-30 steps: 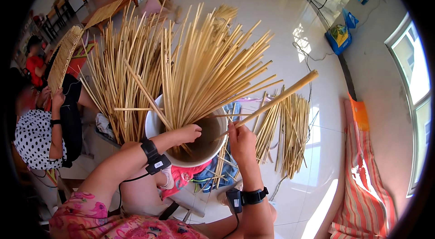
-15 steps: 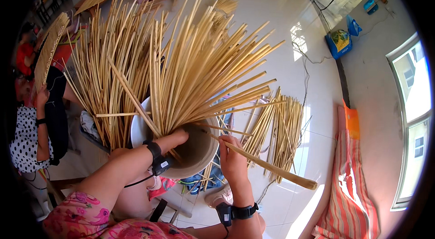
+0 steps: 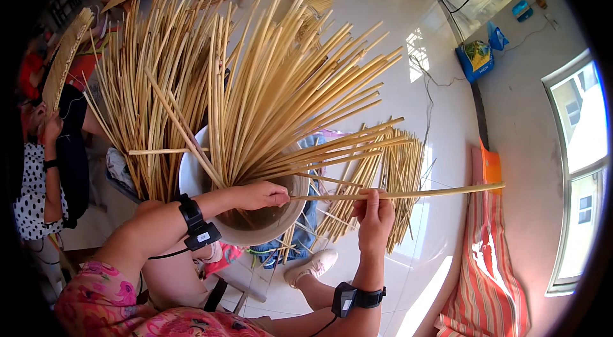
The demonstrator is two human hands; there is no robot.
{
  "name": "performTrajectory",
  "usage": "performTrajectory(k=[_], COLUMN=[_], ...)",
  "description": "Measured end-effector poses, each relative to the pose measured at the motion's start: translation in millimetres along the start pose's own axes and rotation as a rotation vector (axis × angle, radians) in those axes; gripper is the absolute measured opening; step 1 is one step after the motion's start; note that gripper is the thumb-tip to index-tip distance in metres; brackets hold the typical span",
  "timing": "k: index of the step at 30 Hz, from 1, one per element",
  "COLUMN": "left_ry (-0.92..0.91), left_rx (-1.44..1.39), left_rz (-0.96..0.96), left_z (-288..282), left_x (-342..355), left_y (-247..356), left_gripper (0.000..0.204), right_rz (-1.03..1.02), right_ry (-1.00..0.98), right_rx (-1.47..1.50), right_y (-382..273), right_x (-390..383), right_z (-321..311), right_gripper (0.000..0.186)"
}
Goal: The person selects long dry stalks from a container and weaves them together to form a mat-like structure.
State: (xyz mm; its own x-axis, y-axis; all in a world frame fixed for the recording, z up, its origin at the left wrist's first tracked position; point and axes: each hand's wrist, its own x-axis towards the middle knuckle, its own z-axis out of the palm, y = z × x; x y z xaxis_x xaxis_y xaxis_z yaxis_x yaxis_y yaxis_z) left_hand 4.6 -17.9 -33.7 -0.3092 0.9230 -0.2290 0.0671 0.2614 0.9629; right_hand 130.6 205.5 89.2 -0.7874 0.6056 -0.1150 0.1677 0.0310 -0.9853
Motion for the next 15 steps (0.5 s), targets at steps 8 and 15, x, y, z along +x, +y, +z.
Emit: performTrajectory(k=[8,15], left_ry=[-0.291,-0.059], left_rx=[-0.352,-0.329], left_rz=[-0.13,-0.164], left_z=[-23.8,-5.2], left_x=[-10.8,-3.2], left_y=[14.5,5.3], left_gripper=[0.028,0.028], right_rz=[0.115,0.083], right_ry=[0.178,0.17], right_rx=[0.101,0.061], right_y=[4.8,-0.4], right_x=[5.5,2.1], right_z=[-41.9,-30.8], right_gripper=[0.03,0.03])
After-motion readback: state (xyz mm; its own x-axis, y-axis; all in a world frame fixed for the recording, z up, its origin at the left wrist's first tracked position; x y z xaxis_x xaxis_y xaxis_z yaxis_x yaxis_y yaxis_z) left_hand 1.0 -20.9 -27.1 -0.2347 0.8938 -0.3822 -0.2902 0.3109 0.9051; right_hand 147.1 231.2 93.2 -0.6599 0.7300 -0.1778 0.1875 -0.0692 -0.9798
